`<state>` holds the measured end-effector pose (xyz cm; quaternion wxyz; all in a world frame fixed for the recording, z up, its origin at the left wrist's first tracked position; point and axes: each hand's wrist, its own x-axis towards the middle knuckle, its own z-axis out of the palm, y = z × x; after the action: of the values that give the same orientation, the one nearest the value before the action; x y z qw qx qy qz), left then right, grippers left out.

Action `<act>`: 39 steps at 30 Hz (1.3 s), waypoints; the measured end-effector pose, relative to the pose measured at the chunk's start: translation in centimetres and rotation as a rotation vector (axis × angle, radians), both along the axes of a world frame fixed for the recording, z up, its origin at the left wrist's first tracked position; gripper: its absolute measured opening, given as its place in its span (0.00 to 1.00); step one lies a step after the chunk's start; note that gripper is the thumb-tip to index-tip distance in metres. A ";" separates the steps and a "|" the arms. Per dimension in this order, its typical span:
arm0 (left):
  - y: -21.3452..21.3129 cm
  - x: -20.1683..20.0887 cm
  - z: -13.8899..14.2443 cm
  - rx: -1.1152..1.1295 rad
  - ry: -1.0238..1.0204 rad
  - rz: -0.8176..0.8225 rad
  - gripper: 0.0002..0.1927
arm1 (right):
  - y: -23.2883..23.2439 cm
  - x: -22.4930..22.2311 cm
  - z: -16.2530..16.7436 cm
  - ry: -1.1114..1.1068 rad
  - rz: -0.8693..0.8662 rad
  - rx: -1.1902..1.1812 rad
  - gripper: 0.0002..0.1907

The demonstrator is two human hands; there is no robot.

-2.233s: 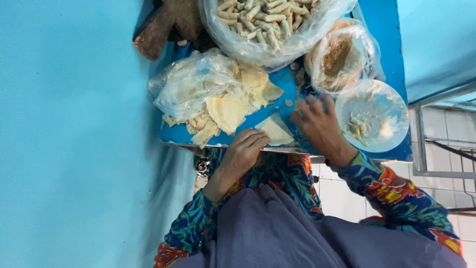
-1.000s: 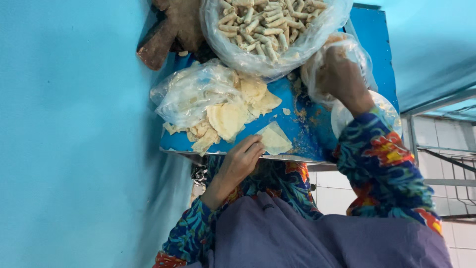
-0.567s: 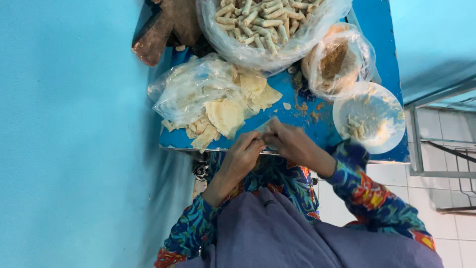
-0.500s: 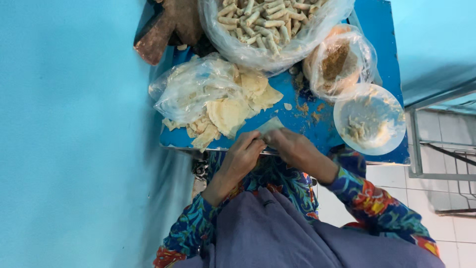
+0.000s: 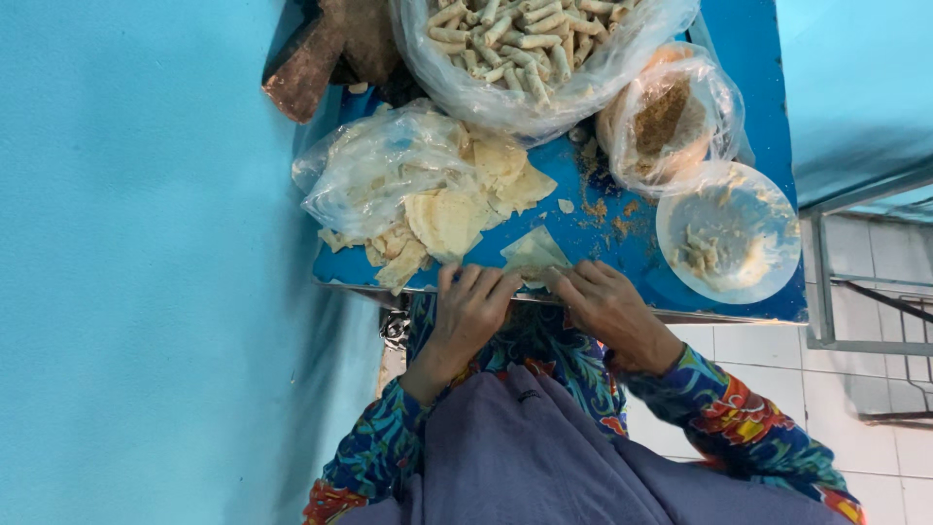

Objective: The person sits at a small blue table and wraps pieces of dough in thin square pastry wrappers, folding each wrapper around the dough by hand and setting the wrapped piece aside before taking the next wrapper and dough piece.

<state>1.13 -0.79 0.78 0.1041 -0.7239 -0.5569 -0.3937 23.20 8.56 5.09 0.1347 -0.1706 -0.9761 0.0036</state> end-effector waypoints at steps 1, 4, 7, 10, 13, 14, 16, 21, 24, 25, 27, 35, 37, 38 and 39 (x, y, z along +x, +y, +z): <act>-0.2 0.0 -0.1 0.012 0.035 0.017 0.10 | -0.1 0.0 -0.1 0.002 -0.001 0.010 0.30; -0.4 0.2 -0.7 0.025 0.064 0.017 0.12 | -0.6 0.0 0.0 0.012 -0.003 0.036 0.30; -0.3 0.2 -1.3 0.034 0.056 -0.024 0.13 | -1.0 -0.1 0.4 0.033 -0.007 0.065 0.28; -0.4 0.2 -1.7 0.013 0.068 -0.071 0.14 | -1.2 -0.2 0.6 0.066 0.001 0.057 0.29; -0.4 0.1 -1.8 -0.010 0.043 -0.121 0.13 | -0.9 -0.4 0.5 0.117 0.005 -0.058 0.32; -0.4 0.1 -1.8 -0.014 0.027 -0.139 0.13 | -0.7 -0.5 0.4 0.125 -0.014 -0.066 0.32; -0.3 0.1 -1.8 -0.018 0.062 -0.133 0.13 | -0.4 -0.7 0.3 0.154 -0.020 -0.103 0.32; 0.1 0.1 -2.1 0.010 0.112 -0.122 0.14 | -0.4 -0.9 0.8 0.140 -0.051 -0.215 0.31; 0.6 0.1 -2.3 0.013 0.090 -0.139 0.14 | -0.7 -1.2 1.5 0.105 -0.089 -0.294 0.38; 0.8 0.1 -2.4 0.006 0.071 -0.142 0.13 | -0.8 -1.3 1.6 0.122 -0.089 -0.273 0.39; 1.1 0.2 -2.4 -0.023 0.029 -0.135 0.12 | -0.8 -1.6 1.8 0.156 -0.088 -0.227 0.39; 1.5 -0.5 -1.1 -0.176 -0.332 -0.132 0.13 | -0.6 -1.8 0.6 0.110 0.014 -0.009 0.35; 1.2 -1.2 -0.6 -0.201 -0.305 -0.110 0.16 | -0.6 -1.7 0.5 0.093 0.004 0.001 0.36; 1.2 -1.4 -0.4 -0.211 -0.291 -0.101 0.17 | -0.6 -1.6 0.4 0.103 0.000 -0.006 0.37; 1.1 -1.5 -0.1 -0.191 -0.261 -0.095 0.16 | -0.6 -1.6 0.4 0.112 -0.003 -0.013 0.37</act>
<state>-0.42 0.35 0.64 -0.0574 -0.6987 -0.5658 -0.4342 21.57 7.93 5.52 0.1883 -0.1726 -0.9666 0.0191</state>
